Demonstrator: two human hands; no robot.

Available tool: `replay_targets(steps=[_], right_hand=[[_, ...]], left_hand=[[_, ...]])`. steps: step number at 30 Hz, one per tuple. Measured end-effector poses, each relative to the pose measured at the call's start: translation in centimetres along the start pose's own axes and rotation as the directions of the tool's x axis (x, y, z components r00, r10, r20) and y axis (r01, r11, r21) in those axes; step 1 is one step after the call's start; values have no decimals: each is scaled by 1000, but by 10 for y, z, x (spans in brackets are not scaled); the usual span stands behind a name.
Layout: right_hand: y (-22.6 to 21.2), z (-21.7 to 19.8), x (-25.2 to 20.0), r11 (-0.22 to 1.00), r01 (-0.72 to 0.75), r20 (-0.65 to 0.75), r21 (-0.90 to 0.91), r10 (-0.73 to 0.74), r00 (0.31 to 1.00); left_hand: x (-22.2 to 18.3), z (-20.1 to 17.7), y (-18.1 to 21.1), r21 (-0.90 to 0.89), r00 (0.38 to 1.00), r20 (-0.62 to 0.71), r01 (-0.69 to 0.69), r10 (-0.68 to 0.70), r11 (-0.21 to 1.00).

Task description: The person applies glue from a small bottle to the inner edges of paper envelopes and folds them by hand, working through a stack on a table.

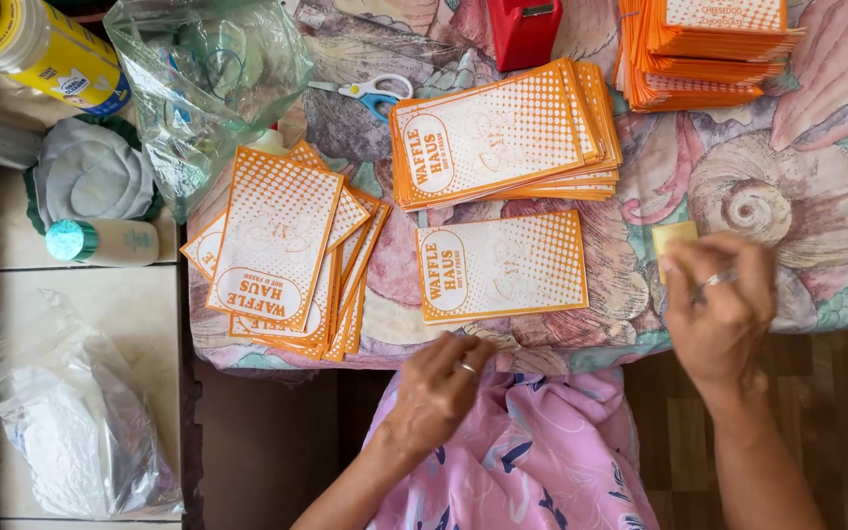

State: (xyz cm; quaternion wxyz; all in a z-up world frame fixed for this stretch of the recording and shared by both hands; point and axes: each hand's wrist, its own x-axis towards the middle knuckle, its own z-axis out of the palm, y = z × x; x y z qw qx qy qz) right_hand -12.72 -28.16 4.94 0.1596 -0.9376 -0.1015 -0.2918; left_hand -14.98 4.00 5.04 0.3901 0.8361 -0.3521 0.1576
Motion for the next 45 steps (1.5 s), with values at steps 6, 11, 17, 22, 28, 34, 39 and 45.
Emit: replay_targets(steps=[6,11,17,22,28,34,39,45], right_hand=[[-45,18,2,904,115,77,411,-161,984],[-55,16,19,856,220,67,469,-283,957],[-52,18,17,865,203,91,458,-273,958],[-49,19,15,864,193,99,465,-268,958],[-46,20,15,869,176,104,463,-250,963],[-49,16,18,869,175,98,462,-246,964],[-51,23,21,887,165,76,432,-218,973],[-61,43,36,945,248,300,215,-306,904]], left_hand=[[-2,-12,-28,307,997,-66,59,-41,950],[-4,-11,-28,276,995,-87,77,-54,958],[-10,-4,-28,234,992,-110,85,-60,969],[-11,-2,-27,227,990,-131,87,-58,970],[-12,1,-28,183,987,-146,87,-61,979],[-12,1,-29,179,989,-144,68,-42,981],[-14,3,-31,199,993,-117,24,-1,980],[-7,-12,-28,198,998,-62,1,11,980]])
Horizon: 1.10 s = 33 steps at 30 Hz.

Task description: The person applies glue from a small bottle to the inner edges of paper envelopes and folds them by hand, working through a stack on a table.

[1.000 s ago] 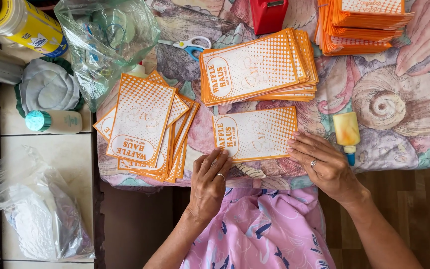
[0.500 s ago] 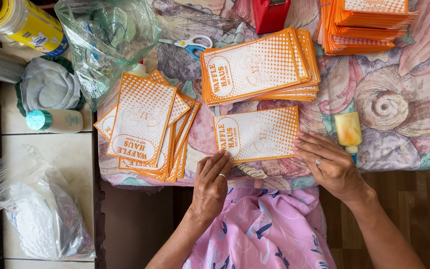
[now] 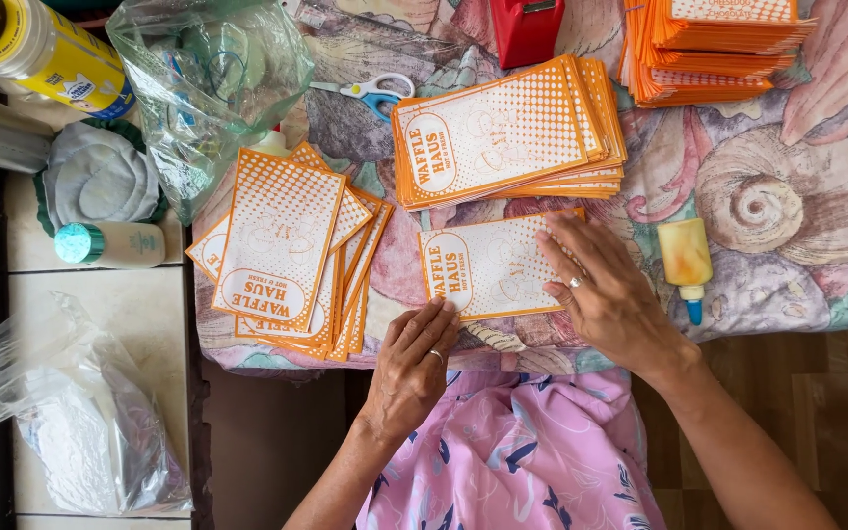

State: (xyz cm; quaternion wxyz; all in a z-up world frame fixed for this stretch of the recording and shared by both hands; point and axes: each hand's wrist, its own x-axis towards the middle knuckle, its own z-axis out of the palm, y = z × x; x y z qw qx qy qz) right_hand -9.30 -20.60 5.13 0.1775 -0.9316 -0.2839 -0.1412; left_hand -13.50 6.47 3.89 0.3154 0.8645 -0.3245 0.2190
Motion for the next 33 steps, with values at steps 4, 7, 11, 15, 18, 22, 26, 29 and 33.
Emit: replay_targets(steps=[4,7,11,15,18,22,26,29,33], right_hand=[[13,8,-11,993,-51,177,-106,69,982],[18,-2,-8,990,42,152,-138,-20,988],[26,0,-11,994,48,192,-103,-27,981],[22,-4,-8,992,13,307,-125,27,951],[21,-7,-6,993,45,304,-113,-8,953],[20,-4,-8,992,32,312,-125,8,950],[20,-6,-10,994,-4,294,-108,36,955],[20,-9,-8,994,-2,270,-109,32,962],[5,-19,1,986,-90,305,-142,130,944]], left_hand=[[-3,-1,-1,-37,1000,-1,20,-20,999],[1,-2,0,-65,999,-7,42,-42,997],[17,9,8,29,990,-45,139,-137,990],[54,71,23,-145,983,50,181,-176,973],[84,114,31,140,920,148,343,-362,929],[72,110,26,210,882,163,406,-441,890],[50,80,1,276,885,136,399,-446,875],[37,59,-17,376,842,139,442,-521,814],[39,45,-16,533,867,98,369,-489,762]])
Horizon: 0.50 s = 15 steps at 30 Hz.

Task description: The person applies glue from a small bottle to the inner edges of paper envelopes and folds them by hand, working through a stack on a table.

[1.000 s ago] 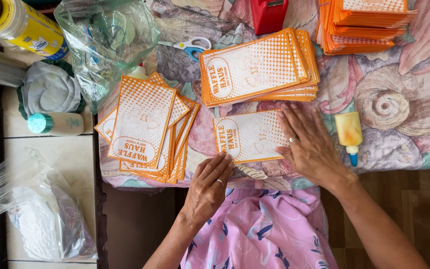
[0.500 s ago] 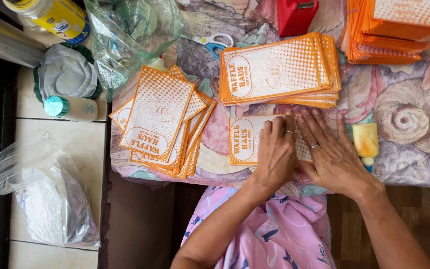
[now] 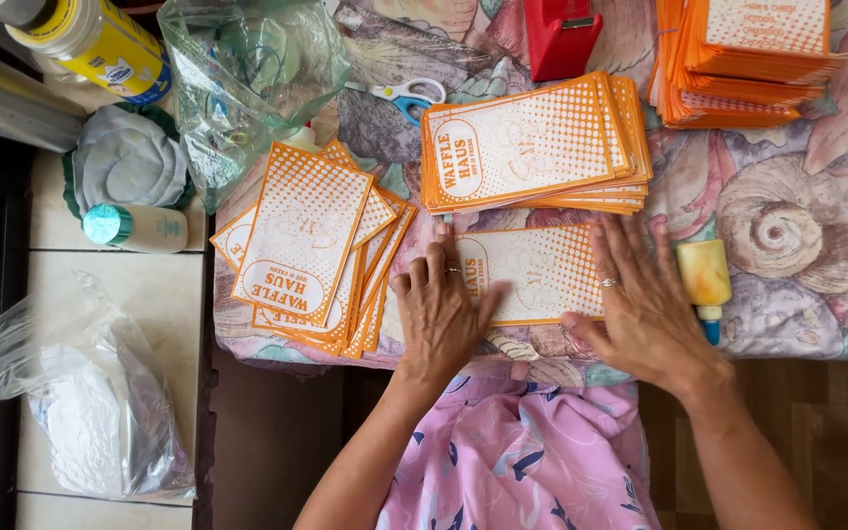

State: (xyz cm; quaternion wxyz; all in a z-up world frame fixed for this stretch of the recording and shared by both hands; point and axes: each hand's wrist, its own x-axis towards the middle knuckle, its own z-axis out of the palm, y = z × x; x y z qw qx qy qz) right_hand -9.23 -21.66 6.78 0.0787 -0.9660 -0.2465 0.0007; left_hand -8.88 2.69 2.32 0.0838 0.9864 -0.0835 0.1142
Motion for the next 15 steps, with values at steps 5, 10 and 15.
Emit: replay_targets(steps=[5,10,15], right_hand=[[-27,33,-9,991,-40,-62,124,48,997],[-6,31,-29,989,-119,-27,90,122,992],[4,22,-37,989,-62,-262,134,96,960]], left_hand=[[9,-46,1,-227,968,253,50,9,973],[11,-47,2,-298,981,195,55,5,953],[-13,-21,19,-229,991,-119,-92,66,969]])
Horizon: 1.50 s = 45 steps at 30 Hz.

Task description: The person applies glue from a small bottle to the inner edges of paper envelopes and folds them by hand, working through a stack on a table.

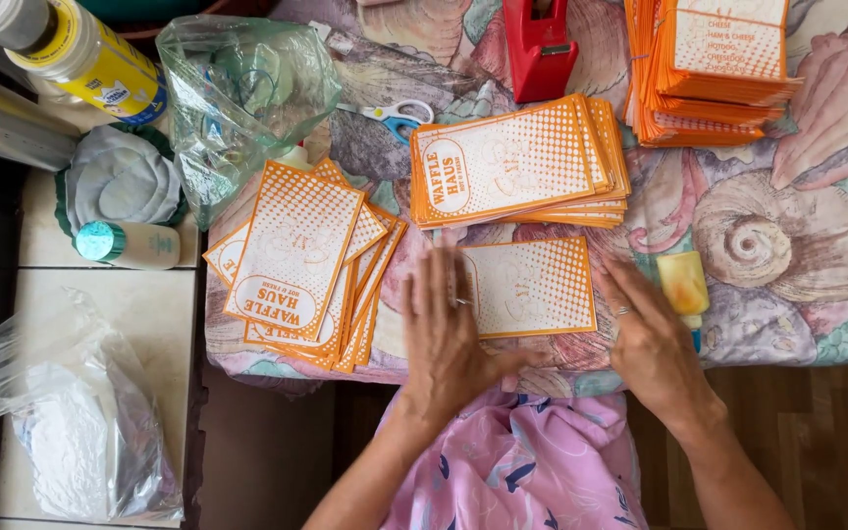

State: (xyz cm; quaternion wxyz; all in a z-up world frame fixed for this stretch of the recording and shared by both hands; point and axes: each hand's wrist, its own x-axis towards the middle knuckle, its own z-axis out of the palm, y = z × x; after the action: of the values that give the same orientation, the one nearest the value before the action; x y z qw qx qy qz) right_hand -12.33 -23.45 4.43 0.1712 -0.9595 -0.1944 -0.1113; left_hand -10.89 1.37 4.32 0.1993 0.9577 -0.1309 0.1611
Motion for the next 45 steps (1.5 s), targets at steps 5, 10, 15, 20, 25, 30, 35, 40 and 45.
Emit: replay_targets(steps=[5,10,15,20,25,30,35,40,45], right_hand=[[19,11,34,998,64,-259,-3,-63,964],[7,10,103,971,217,-311,-103,-239,920],[6,26,122,966,223,-63,-129,-232,971],[8,21,113,922,359,-169,-147,-381,909],[-5,14,89,927,351,-320,-134,-376,870],[-34,18,38,943,322,-287,-80,-331,899],[-56,13,25,949,315,-265,14,-300,917],[-56,3,23,946,312,-287,94,-274,918],[-28,10,8,947,114,-289,299,-24,957]], left_hand=[[-4,15,24,10,920,387,-68,59,998],[-16,0,32,67,911,397,-145,107,987],[-50,-16,26,-92,948,45,-310,315,946],[-34,-44,-88,-141,985,172,57,-32,988],[29,-92,-165,59,871,167,460,-463,886],[32,-74,-120,6,965,-263,-17,18,1000],[3,-22,-36,-278,892,-78,-447,444,850],[5,-8,-11,-196,864,-50,-501,502,843],[5,12,-19,-275,868,-29,-483,495,831]])
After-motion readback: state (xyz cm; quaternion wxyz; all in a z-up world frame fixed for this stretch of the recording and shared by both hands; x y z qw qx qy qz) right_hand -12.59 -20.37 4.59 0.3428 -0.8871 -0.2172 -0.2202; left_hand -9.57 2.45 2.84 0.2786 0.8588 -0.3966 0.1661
